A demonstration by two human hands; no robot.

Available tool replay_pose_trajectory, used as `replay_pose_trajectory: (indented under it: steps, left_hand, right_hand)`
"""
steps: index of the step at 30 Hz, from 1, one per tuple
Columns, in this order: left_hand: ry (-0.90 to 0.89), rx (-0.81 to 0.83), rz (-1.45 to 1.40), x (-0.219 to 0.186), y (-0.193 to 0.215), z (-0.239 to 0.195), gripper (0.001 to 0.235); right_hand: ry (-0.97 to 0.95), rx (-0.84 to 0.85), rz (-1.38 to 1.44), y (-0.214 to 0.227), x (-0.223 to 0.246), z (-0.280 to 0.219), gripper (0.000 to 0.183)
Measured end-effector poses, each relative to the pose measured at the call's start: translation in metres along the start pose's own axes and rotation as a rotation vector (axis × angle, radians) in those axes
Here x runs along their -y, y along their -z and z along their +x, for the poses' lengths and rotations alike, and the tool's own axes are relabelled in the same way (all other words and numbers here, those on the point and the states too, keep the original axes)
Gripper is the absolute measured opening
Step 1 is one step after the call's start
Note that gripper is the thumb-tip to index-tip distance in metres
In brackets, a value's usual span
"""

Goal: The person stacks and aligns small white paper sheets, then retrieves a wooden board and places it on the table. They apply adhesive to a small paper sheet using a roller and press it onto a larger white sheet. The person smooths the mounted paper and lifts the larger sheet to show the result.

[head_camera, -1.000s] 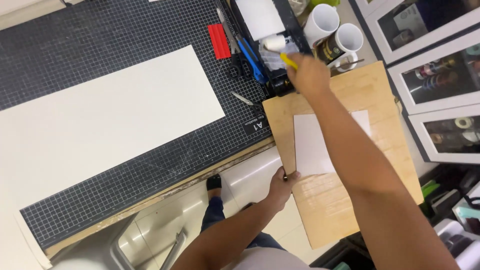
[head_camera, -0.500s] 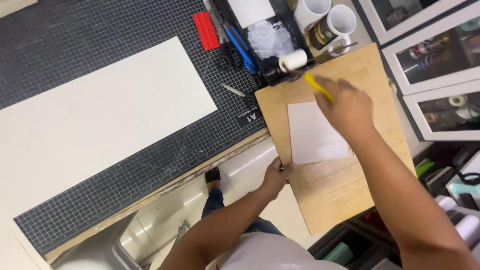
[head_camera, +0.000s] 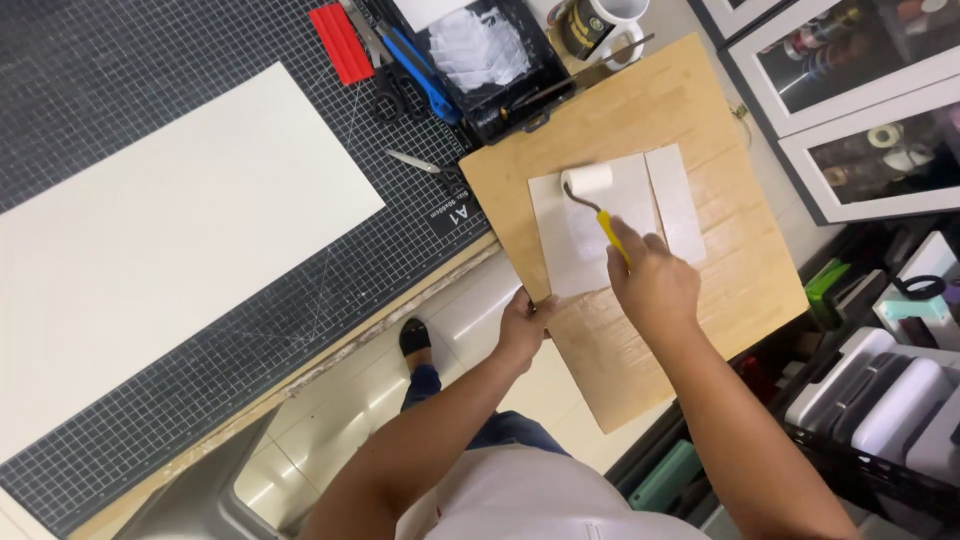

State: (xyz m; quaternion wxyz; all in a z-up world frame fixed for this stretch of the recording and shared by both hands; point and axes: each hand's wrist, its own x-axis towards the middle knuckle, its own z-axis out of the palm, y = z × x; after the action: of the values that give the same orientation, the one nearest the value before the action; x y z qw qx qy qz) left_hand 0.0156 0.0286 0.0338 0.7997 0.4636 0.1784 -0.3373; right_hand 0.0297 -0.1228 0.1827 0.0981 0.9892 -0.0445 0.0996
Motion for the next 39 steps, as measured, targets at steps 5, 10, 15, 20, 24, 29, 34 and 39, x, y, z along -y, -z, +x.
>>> replay_pose_trajectory:
  steps: [5,10,15,20,24,29,34,39]
  left_hand:
    - [-0.006,0.016,0.026,-0.003,0.003,0.002,0.039]
    - [-0.027,0.035,0.018,-0.008,0.001,-0.001,0.034]
    - [-0.040,0.035,-0.010,-0.013,-0.001,-0.002,0.032]
    - [-0.048,0.048,0.010,-0.013,0.001,-0.002,0.033]
    - [-0.039,0.048,0.015,-0.012,0.000,-0.005,0.036]
    - [-0.067,0.042,0.011,0.001,0.006,0.002,0.040]
    - [-0.057,0.083,0.050,-0.002,0.008,-0.002,0.040]
    - [-0.059,0.108,0.076,0.001,0.008,-0.001,0.041]
  right_hand:
    - [0.000,0.238,-0.063,0.038,-0.006,-0.094,0.037]
    - [0.037,0.100,-0.026,-0.001,0.009,-0.008,0.038]
    - [0.061,0.113,-0.070,0.020,0.021,-0.045,0.040]
    - [0.068,0.227,-0.092,0.028,0.023,-0.047,0.039]
    - [0.030,0.130,-0.068,0.005,0.039,0.004,0.041]
    - [0.048,0.328,-0.116,0.049,0.036,-0.066,0.040]
    - [0.020,0.249,-0.068,0.009,0.042,-0.004,0.040]
    - [0.017,0.189,-0.042,0.026,0.050,-0.016,0.040]
